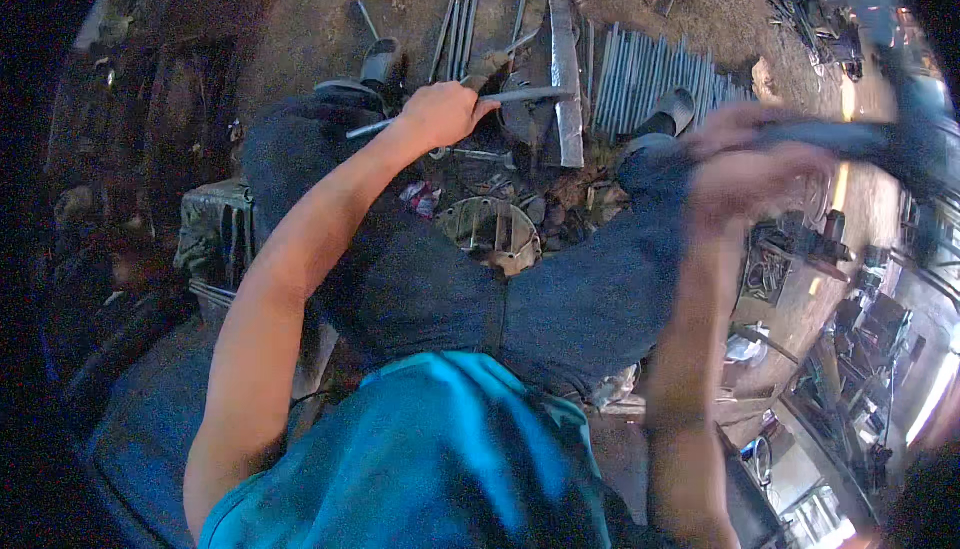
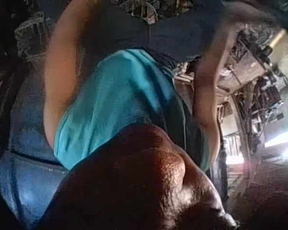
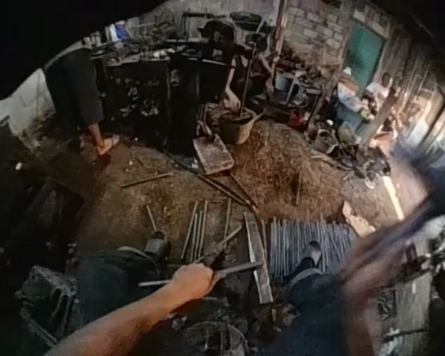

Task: The person is using a hammer and an anvil-like surface to straighten or shape a metal rod.

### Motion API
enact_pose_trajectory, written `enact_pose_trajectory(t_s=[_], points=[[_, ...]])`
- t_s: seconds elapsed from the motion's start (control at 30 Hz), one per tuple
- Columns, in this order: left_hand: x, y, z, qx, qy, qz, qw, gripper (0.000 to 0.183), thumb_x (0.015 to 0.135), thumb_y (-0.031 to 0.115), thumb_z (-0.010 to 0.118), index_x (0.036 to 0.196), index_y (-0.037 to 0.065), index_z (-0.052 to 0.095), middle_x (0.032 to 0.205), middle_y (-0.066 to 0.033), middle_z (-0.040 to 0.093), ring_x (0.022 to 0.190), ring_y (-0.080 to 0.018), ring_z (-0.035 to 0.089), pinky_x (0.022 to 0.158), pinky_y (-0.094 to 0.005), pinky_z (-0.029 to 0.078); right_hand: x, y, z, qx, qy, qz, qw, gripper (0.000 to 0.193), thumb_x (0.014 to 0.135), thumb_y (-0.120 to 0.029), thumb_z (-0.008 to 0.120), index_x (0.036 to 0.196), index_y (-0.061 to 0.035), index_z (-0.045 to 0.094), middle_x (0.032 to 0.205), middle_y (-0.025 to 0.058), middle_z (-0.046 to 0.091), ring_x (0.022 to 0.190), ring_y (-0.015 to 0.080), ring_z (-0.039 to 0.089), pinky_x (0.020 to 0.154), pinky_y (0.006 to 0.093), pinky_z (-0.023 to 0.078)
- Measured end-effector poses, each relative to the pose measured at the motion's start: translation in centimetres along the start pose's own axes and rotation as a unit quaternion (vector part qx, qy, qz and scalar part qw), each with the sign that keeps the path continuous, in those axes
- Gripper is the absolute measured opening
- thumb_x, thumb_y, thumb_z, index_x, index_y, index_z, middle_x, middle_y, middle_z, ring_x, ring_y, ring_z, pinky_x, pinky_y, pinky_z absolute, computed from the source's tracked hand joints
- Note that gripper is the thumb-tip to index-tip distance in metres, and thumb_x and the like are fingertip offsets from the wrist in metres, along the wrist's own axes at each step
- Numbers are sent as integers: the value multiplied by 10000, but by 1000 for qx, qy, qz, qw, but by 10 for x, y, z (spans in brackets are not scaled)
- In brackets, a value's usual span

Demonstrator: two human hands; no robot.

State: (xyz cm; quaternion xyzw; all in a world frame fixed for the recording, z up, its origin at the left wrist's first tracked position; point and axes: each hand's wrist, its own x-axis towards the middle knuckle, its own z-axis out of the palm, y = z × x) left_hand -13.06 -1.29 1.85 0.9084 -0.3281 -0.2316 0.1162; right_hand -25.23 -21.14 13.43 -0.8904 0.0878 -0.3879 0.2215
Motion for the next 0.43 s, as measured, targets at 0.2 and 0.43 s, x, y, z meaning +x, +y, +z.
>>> enact_pose_trajectory(t_s=[0.2, 0.43], points=[[-3, -13, 17, -76, 36, 17, 996, 650, 963, 535, 410, 742, -7, 692, 773, -276, 650, 817, -461, 643, 751, -539, 513, 23, 42, 27, 247, -237, 486, 804, 457, 962, -509, 503, 795, -84, 477, 563, 6, 460, 438, 81, 447, 385, 249, 352], [9, -13, 9, -78, 0, 15, 997, 600, 921, 577, 480, 1096, 20, 618, 892, -284, 656, 871, -457, 636, 812, -512, 512, 136, -23, -80, 358, -63, 271, 891, 460, 998, -491, 428, 1113, -51, 498, 600, -32, 401, 453, 68, 414, 401, 229, 352]])
